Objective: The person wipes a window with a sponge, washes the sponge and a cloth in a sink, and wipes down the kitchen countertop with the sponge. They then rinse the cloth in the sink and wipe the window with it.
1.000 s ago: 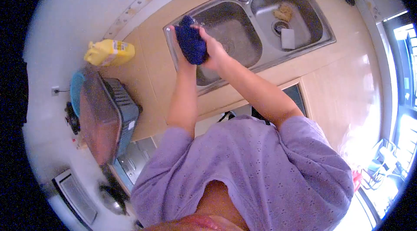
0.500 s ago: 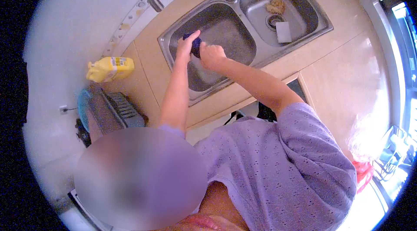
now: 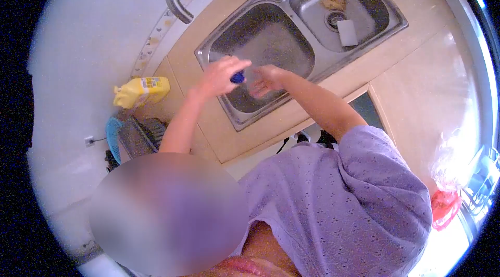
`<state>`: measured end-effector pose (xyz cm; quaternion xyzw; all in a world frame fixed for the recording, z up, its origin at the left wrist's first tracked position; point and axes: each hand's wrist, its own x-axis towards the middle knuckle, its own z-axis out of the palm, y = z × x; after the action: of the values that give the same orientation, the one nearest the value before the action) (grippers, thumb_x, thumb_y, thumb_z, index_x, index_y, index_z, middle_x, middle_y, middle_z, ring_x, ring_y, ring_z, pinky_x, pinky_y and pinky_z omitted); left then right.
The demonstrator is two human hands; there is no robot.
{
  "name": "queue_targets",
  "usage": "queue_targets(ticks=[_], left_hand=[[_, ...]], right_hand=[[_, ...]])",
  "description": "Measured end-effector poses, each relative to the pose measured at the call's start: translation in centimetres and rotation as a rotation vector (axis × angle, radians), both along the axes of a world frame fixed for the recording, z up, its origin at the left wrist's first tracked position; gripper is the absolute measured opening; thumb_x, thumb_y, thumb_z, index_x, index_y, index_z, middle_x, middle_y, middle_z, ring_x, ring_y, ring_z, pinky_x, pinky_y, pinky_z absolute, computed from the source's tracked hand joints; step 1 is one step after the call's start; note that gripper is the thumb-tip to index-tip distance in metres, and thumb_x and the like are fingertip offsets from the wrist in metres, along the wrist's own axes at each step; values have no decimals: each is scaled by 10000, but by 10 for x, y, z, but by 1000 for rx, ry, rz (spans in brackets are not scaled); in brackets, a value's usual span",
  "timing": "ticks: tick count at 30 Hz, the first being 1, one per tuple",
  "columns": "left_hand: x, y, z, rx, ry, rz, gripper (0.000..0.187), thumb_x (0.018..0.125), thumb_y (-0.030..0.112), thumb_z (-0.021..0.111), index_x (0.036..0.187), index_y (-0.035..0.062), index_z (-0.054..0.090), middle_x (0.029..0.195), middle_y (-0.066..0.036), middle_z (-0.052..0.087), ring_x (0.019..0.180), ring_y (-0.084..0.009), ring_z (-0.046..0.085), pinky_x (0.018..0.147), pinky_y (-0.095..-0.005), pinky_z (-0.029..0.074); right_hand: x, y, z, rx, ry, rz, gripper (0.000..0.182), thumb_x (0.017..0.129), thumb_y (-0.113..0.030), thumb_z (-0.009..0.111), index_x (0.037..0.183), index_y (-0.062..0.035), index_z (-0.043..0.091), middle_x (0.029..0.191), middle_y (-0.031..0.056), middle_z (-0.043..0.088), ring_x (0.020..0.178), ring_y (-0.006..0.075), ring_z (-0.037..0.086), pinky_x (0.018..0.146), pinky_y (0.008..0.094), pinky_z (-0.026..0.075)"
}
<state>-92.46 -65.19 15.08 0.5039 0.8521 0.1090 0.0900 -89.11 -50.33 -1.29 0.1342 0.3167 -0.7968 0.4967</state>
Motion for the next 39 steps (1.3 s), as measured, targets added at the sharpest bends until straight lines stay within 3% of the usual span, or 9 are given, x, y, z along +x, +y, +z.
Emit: queue_targets(ticks=[4,8,12,14,16,18,20,28,39], left_hand=[[25,12,-8,-139,137,-407,199,609,103,652,764,91,527,857,-73,548,862,-236,542,760,-323,467],[35,14,-7,125,201,-368,166,594,86,622,729,90,526,836,-54,532,858,-213,533,749,-314,463],[25,-3,-30,719,66,508,131,741,105,687,788,46,581,822,-76,606,782,-201,602,666,-312,489],[19,-9,-61,1264,-374,1047,108,772,99,668,783,33,584,803,-73,612,756,-181,602,666,-307,488],[14,-19,-95,1706,-758,1345,131,835,141,616,817,13,590,875,-63,615,808,-150,594,711,-304,482],[14,-1,-83,1868,-1018,1235,183,881,201,551,861,23,589,957,-71,606,879,-153,583,768,-299,467],[4,1,-119,2254,-1433,505,194,903,232,509,802,71,546,867,-25,555,809,-132,537,776,-280,449],[-25,-19,-50,1404,-2065,710,294,901,233,503,653,119,394,671,8,405,674,-134,402,677,-251,409],[-56,2,-85,158,-1258,726,248,702,91,606,521,52,442,534,-51,503,520,-140,525,520,-277,420]], right_hand=[[-7,-7,40,-306,-178,-44,714,779,-700,479,1057,-48,571,1062,160,605,890,240,621,783,404,515],[-23,-30,11,-292,-188,-36,400,791,-460,653,825,-64,615,830,96,658,750,210,632,691,380,526],[-22,-35,53,-232,-170,-637,176,784,-135,639,932,-51,591,828,73,622,760,200,622,683,340,513],[-24,-45,87,29,-61,-920,249,709,17,637,940,-56,576,849,68,601,784,197,595,700,305,483],[-29,-62,90,462,544,-949,250,667,65,621,891,-38,583,863,66,604,795,191,582,712,296,471],[-23,-69,108,720,1084,-975,207,632,66,614,803,-48,590,817,87,582,771,235,573,710,307,463],[-16,-65,119,732,1395,-785,182,596,22,627,743,-71,573,784,69,553,772,258,551,731,341,453],[-8,-56,123,546,2248,-416,103,599,-193,558,660,-110,560,751,15,502,803,202,520,744,337,422],[-4,-71,53,668,2454,215,89,628,-190,594,653,-117,637,798,-10,608,843,186,580,751,311,447]])
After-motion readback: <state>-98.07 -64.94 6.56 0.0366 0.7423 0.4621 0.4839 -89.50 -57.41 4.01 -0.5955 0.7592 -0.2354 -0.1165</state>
